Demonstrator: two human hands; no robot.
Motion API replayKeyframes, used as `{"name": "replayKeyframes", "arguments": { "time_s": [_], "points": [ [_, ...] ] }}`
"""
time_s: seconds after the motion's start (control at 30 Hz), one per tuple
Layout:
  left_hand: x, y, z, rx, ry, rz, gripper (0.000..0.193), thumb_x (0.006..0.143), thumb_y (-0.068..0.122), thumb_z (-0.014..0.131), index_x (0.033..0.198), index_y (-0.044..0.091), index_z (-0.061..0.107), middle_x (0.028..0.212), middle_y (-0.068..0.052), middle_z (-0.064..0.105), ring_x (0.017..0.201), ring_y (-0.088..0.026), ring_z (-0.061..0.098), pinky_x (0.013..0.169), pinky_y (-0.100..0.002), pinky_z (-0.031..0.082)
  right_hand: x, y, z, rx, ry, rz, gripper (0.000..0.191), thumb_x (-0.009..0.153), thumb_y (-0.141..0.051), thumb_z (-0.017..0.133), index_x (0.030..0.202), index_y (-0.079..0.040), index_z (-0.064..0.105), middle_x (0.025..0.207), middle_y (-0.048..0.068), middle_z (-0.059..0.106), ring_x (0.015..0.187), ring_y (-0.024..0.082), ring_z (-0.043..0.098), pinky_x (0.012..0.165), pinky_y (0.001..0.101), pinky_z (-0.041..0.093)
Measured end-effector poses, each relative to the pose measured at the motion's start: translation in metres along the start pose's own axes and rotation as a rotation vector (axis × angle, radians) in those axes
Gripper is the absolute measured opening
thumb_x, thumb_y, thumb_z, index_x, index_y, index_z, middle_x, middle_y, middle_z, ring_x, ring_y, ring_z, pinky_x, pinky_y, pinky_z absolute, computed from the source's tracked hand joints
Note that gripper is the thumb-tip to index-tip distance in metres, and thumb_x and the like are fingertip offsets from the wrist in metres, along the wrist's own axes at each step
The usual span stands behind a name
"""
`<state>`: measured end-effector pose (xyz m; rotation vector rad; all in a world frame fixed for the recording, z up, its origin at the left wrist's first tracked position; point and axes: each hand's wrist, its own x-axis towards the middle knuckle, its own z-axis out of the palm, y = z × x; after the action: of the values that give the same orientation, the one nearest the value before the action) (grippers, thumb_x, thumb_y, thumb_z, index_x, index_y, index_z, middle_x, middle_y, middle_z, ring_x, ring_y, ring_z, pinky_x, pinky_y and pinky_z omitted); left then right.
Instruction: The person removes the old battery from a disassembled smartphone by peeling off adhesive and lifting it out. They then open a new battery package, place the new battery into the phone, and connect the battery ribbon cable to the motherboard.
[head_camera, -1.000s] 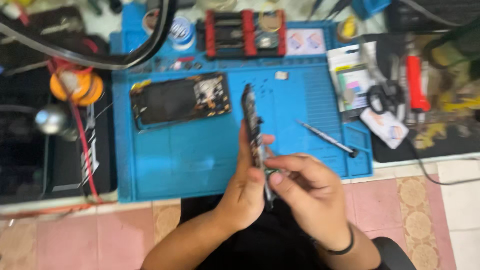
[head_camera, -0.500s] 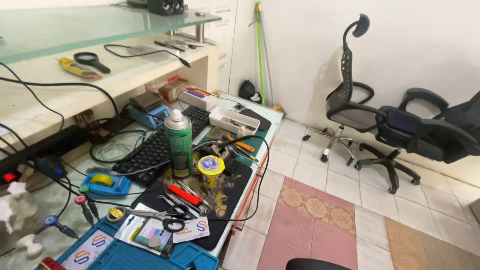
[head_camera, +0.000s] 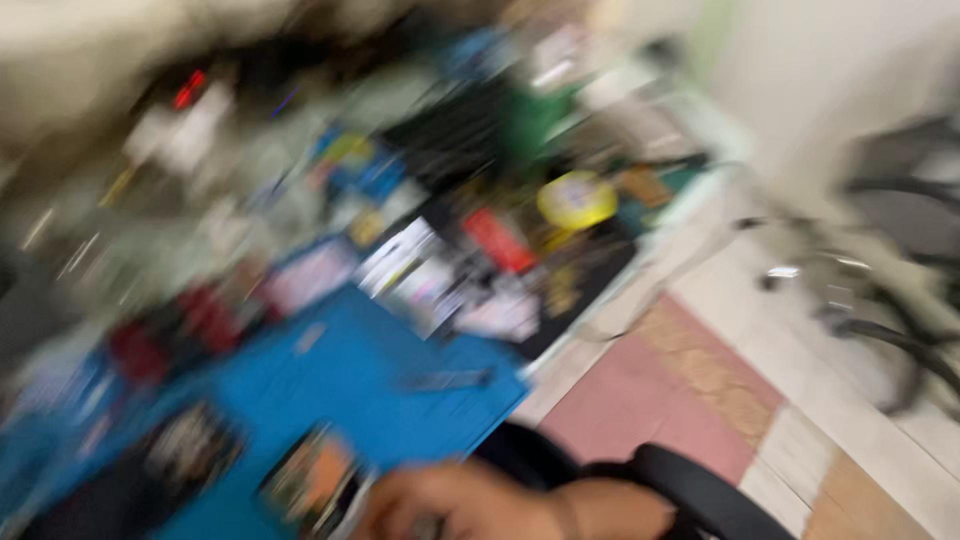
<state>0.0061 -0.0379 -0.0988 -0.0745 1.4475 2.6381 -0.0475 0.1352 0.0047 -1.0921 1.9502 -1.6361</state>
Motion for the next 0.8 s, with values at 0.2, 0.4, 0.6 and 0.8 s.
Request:
{"name": "replayKeyframes", "arguments": {
  "time_s": [0.2, 0.4, 0.6, 0.8],
  "points": [
    [-0.057, -0.007, -0.027, -0.048, -0.156, 0.075, 0.119, 0.096, 0.002, 0.075, 0.164, 0.018, -0.021, 0.16, -0.017, 0.036, 0.143, -0.023, 0.047, 0.12, -0.044, 0.043, -0.043, 0.051, 0.021, 0.453, -0.125, 0.276, 0.034, 0.096, 0.003, 0.073, 0.126, 0.003, 0.057, 0.106, 0.008, 0.063, 0.098, 0.017, 0.061, 0.089, 0.0321, 0.051],
    [-0.088, -0.004, -0.015, 0.049, -0.132, 0.012, 0.116, 0.1, 0.006, 0.075, 0.169, 0.021, -0.016, 0.164, -0.017, 0.04, 0.153, -0.023, 0.045, 0.126, -0.045, 0.044, -0.038, 0.042, 0.017, 0.197, -0.308, 0.221, 0.039, 0.083, -0.014, 0.087, 0.109, -0.004, 0.059, 0.09, 0.004, 0.066, 0.08, 0.014, 0.067, 0.071, 0.0288, 0.055],
    [-0.098, -0.034, -0.007, 0.028, -0.181, -0.029, 0.114, 0.102, 0.008, 0.077, 0.17, 0.022, -0.013, 0.16, -0.013, 0.043, 0.149, -0.023, 0.05, 0.126, -0.047, 0.048, -0.04, 0.049, 0.015, 0.005, -0.479, 0.163, 0.024, 0.091, -0.024, 0.08, 0.08, -0.009, 0.064, 0.07, 0.003, 0.064, 0.062, 0.021, 0.066, 0.054, 0.0345, 0.048],
    [-0.108, -0.044, -0.014, 0.005, -0.244, -0.15, 0.109, 0.097, 0.006, 0.079, 0.171, 0.02, 0.001, 0.15, -0.017, 0.051, 0.143, -0.025, 0.055, 0.124, -0.047, 0.047, -0.066, 0.063, 0.022, 0.164, -0.535, 0.136, 0.023, 0.099, -0.019, 0.076, 0.083, -0.008, 0.065, 0.069, 0.004, 0.063, 0.062, 0.023, 0.065, 0.055, 0.0355, 0.048]
  ]
}}
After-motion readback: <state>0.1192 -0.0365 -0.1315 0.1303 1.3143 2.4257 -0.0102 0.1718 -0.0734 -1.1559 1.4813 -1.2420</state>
